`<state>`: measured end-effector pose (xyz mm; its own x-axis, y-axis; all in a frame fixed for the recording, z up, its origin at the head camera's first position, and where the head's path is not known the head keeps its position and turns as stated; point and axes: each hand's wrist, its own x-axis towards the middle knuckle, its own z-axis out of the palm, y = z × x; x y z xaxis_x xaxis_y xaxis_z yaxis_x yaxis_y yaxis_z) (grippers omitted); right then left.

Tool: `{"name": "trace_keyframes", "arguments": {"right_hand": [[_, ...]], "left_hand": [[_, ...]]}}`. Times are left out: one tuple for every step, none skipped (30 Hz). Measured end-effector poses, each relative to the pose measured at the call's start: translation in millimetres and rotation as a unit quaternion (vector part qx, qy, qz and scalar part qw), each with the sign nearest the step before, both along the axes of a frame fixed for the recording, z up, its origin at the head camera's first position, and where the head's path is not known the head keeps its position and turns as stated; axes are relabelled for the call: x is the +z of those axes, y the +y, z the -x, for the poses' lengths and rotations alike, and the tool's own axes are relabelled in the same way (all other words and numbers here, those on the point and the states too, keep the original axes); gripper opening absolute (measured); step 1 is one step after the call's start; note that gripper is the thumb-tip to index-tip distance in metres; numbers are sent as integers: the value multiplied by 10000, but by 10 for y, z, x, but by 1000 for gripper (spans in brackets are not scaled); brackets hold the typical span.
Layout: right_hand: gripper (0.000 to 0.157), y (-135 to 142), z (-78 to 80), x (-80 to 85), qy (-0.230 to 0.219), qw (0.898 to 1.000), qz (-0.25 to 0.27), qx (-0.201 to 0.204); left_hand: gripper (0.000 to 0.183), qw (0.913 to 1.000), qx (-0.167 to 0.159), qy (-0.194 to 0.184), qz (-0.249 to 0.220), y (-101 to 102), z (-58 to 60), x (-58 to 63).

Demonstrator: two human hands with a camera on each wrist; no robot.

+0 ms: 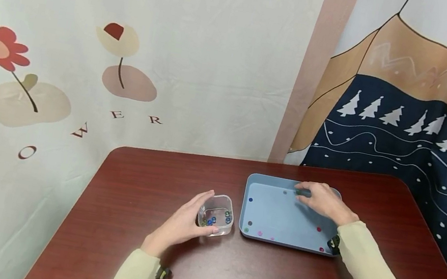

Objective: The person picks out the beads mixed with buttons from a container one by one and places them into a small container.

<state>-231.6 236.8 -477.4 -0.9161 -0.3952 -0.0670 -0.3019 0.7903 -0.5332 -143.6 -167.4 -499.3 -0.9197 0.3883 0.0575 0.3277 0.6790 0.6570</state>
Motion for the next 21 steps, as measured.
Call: {"name": "trace_keyframes", "arguments": {"right_hand": [[40, 6, 5, -7, -24, 10000, 15, 13], [40, 11, 7, -10, -58, 10000, 50, 22], [41, 16, 9, -12, -106, 9999, 102, 15], [41, 22, 11, -14, -145, 9998, 149, 9], [41, 26, 13, -21, -189, 9996, 204, 0], [41, 30, 15, -23, -228, 9994, 261, -3], [41, 35, 19, -27, -271, 9991, 321, -9], [41, 35, 20, -27, -311, 9988, 379, -21], [41, 36, 25, -30, -339, 9985, 429, -27], [41, 36, 31, -35, -361, 9983, 465, -38], [41, 34, 36, -38, -373, 9980, 504, -24], [41, 32, 41, -43, -389, 9978, 537, -15], [41, 29, 45, -45, -397, 9976, 562, 5], [41, 22, 48, -49, -395, 9976, 575, 20], [40, 18, 50, -51, -388, 9975, 584, 55], [40, 12, 53, -57, -370, 9976, 573, 89], [40, 7, 54, -61, -345, 9978, 554, 139], [39, 1, 55, -65, -324, 9980, 524, 172], [39, -4, 57, -67, -290, 9982, 488, 203], [38, -11, 57, -69, -254, 9984, 450, 232], [38, -15, 59, -70, -214, 9986, 408, 275]], "left_hand": [[98, 10000, -3, -2, 2, 2, 0, 1], [98, 10000, -1, -6, 11, 4, 0, 3], [98, 10000, 1, -4, 18, 7, 1, 4], [98, 10000, 6, -5, 27, 9, 1, 5], [98, 10000, 10, -5, 35, 10, 1, 6], [98, 10000, 17, -10, 52, 11, 0, 8], [98, 10000, 23, -13, 53, 12, 0, 9], [98, 10000, 32, -13, 48, 12, 0, 11], [98, 10000, 35, -13, 45, 12, -1, 12], [98, 10000, 35, -11, 26, 12, -1, 13], [98, 10000, 33, -9, 7, 11, 0, 11], [98, 10000, 33, -16, 2, 10, 0, 13], [98, 10000, 33, -23, -4, 10, -2, 13], [98, 10000, 33, -29, -9, 10, -2, 13], [98, 10000, 34, -40, -13, 9, -4, 12], [98, 10000, 38, -51, -16, 9, -5, 11], [98, 10000, 42, -59, -12, 9, -4, 9], [98, 10000, 46, -67, -1, 10, -8, 11], [98, 10000, 48, -66, -11, 11, -7, 9], [98, 10000, 47, -57, -22, 11, -5, 6], [98, 10000, 44, -52, -23, 12, -3, 4]]}}
